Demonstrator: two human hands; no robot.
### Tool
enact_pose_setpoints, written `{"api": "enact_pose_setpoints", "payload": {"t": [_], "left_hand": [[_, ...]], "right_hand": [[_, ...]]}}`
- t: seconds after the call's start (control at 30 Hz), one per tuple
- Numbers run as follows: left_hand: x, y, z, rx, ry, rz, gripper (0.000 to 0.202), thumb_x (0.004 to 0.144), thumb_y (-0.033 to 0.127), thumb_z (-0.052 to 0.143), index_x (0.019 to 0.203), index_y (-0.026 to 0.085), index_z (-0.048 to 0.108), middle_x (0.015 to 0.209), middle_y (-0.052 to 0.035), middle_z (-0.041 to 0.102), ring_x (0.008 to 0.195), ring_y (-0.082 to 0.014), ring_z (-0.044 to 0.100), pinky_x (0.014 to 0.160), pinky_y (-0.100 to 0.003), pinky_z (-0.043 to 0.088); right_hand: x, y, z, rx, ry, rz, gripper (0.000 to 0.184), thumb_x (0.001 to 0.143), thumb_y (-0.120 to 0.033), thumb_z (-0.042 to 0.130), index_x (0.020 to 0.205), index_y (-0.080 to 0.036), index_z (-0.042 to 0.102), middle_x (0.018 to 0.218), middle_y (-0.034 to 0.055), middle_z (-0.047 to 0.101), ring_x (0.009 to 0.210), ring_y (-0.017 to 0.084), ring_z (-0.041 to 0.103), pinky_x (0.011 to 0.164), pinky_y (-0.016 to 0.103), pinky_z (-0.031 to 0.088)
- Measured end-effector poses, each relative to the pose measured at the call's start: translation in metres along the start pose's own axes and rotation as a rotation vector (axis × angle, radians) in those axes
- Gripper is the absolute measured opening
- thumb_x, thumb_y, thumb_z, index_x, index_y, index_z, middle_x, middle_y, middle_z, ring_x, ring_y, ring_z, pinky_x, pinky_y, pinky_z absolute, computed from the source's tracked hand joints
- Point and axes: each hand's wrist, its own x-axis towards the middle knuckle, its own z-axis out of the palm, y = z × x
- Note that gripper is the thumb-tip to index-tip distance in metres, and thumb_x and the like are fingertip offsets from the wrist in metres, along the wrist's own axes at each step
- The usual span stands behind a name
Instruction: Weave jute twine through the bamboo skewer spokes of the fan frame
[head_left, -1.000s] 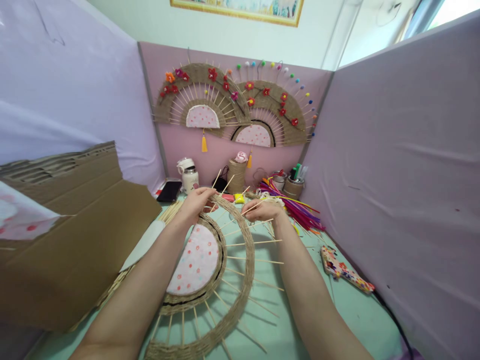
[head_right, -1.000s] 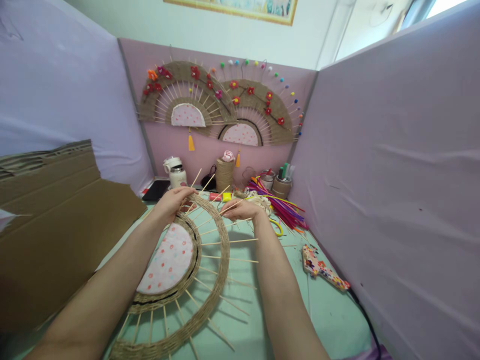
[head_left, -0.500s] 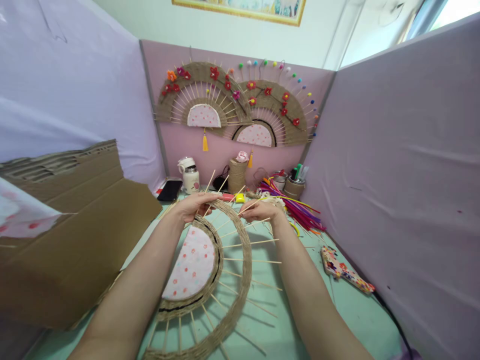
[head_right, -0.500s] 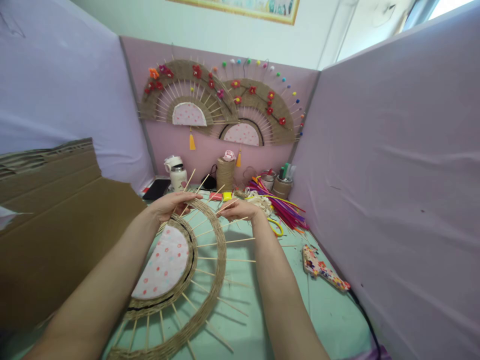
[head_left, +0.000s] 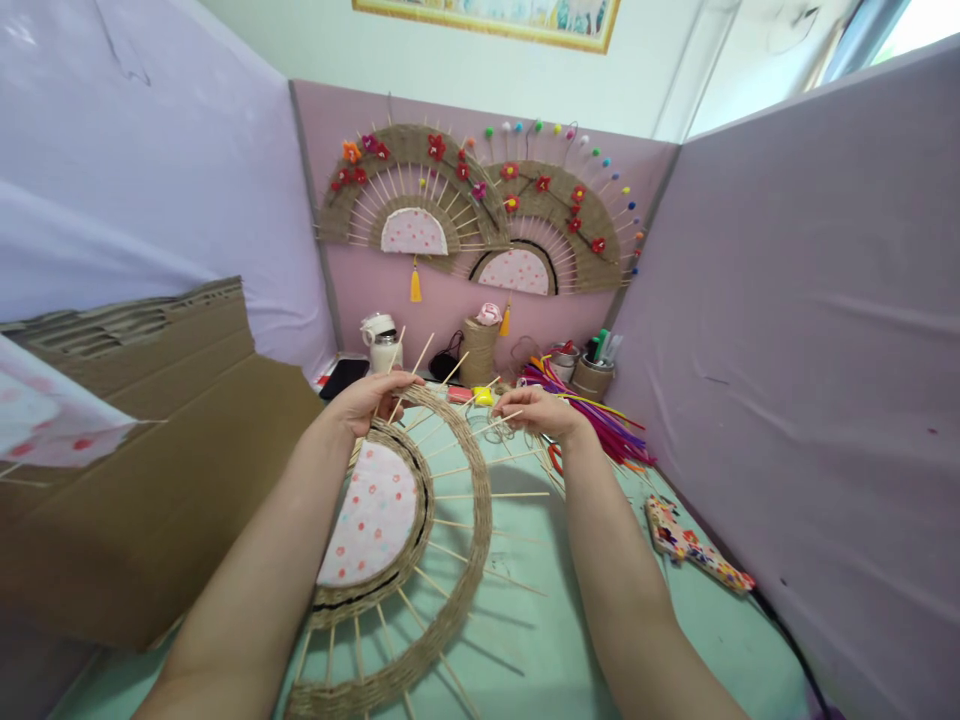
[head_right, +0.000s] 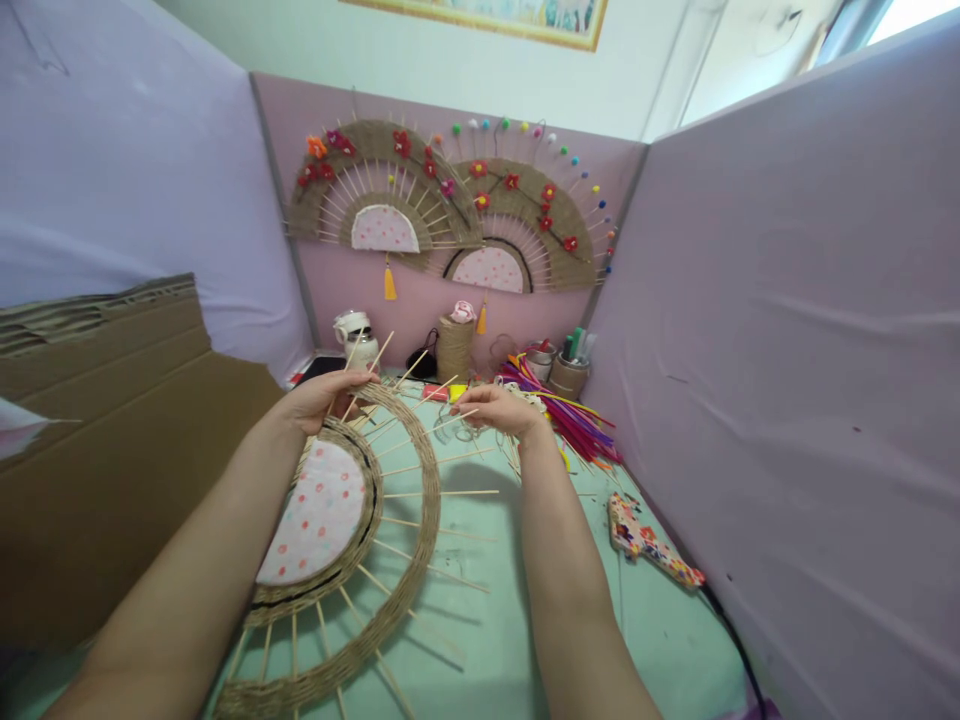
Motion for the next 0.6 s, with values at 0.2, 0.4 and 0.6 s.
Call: {"api": "enact_pose_setpoints", "payload": {"t": [0.2, 0.4, 0.6], "left_hand": [[0.001, 0.001, -0.005, -0.014, 0.022, 0.005, 0.012, 0.068, 0.021, 0.070, 0.079, 0.015, 0.069, 0.069, -0.0063, 0.069, 0.055, -0.0141, 0.064, 0.039, -0.019, 0.044], [0.004, 0.000, -0.011, -0.049, 0.033, -0.029, 0.013, 0.072, 0.018, 0.067, 0.084, 0.014, 0.068, 0.073, -0.0058, 0.070, 0.055, -0.0113, 0.063, 0.039, -0.016, 0.044], [0.000, 0.005, -0.013, -0.066, 0.022, -0.047, 0.010, 0.072, 0.018, 0.066, 0.082, 0.013, 0.067, 0.071, -0.0069, 0.070, 0.056, -0.0133, 0.064, 0.036, -0.016, 0.042]], "right_hand": [[-0.023, -0.030, -0.006, -0.230, 0.215, -0.028, 0.033, 0.073, -0.045, 0.067, 0.076, -0.012, 0.064, 0.056, -0.0036, 0.048, 0.050, 0.006, 0.037, 0.047, 0.021, 0.026], [-0.039, -0.056, 0.007, -0.338, 0.183, 0.004, 0.032, 0.072, -0.044, 0.068, 0.075, -0.013, 0.062, 0.057, -0.0029, 0.052, 0.052, 0.007, 0.040, 0.049, 0.021, 0.028], [-0.034, -0.045, 0.003, -0.312, 0.031, 0.018, 0.032, 0.073, -0.044, 0.068, 0.075, -0.012, 0.063, 0.062, -0.0015, 0.055, 0.054, 0.007, 0.044, 0.050, 0.020, 0.031]]}}
